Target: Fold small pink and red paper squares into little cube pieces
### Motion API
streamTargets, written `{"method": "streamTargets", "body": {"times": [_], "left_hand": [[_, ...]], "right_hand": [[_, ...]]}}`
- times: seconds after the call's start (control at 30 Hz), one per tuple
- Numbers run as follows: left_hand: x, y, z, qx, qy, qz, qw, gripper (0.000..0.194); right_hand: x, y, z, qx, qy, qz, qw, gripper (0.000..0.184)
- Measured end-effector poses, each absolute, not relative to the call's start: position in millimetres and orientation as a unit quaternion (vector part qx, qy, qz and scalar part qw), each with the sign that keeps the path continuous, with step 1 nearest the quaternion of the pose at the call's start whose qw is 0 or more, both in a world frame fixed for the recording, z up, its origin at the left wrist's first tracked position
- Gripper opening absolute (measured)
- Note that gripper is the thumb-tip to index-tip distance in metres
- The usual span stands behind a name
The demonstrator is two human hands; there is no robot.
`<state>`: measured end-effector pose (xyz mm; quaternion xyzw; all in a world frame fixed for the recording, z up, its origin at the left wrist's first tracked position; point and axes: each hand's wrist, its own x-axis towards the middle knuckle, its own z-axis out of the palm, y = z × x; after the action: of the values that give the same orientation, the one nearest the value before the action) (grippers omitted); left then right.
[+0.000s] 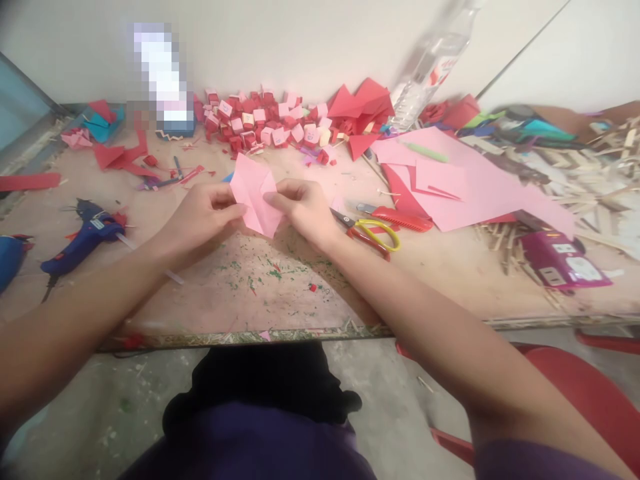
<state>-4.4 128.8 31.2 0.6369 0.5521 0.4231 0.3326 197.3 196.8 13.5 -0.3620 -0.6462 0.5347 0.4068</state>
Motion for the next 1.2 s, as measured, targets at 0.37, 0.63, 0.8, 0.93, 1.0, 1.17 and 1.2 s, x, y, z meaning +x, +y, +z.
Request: {"method": "streamTargets", "body": {"times": [0.37,0.63,0.8,0.93,1.0,1.17,1.2], "left_hand": [[-19.8,143.7,31.9,0.54,0.594,0.525,0.284,0.021],[-10.8,135.7,33.1,0.665,0.542,0.4,0.323,0.016],[-8.5,133.7,28.2,0.662,0.551,0.398,0.315,0.023],[-11.3,136.6,24.3,0.647,0.545,0.424,0.323,0.024],[-11.2,137.5,23.8,0.637,0.532,0.435,0.349,0.016],[-8.9,137.4,24.7,0.6,0.516,0.46,0.403,0.022],[-8.7,137.1,25.2,0.589,0.517,0.462,0.416,0.024]], "right_hand": [[199.6,201.0,11.4,-0.393,-0.652,0.519,0.388,0.015],[202.7,201.4,17.2,-0.319,-0.747,0.495,0.308,0.018],[203.8,204.4,14.6,-0.341,-0.71,0.533,0.31,0.023],[204.4,204.6,14.1,-0.348,-0.668,0.579,0.312,0.026],[204.0,204.0,14.1,-0.344,-0.662,0.589,0.309,0.024],[201.6,202.6,12.9,-0.347,-0.632,0.614,0.322,0.019],[201.4,202.5,12.6,-0.346,-0.624,0.621,0.325,0.019]]}}
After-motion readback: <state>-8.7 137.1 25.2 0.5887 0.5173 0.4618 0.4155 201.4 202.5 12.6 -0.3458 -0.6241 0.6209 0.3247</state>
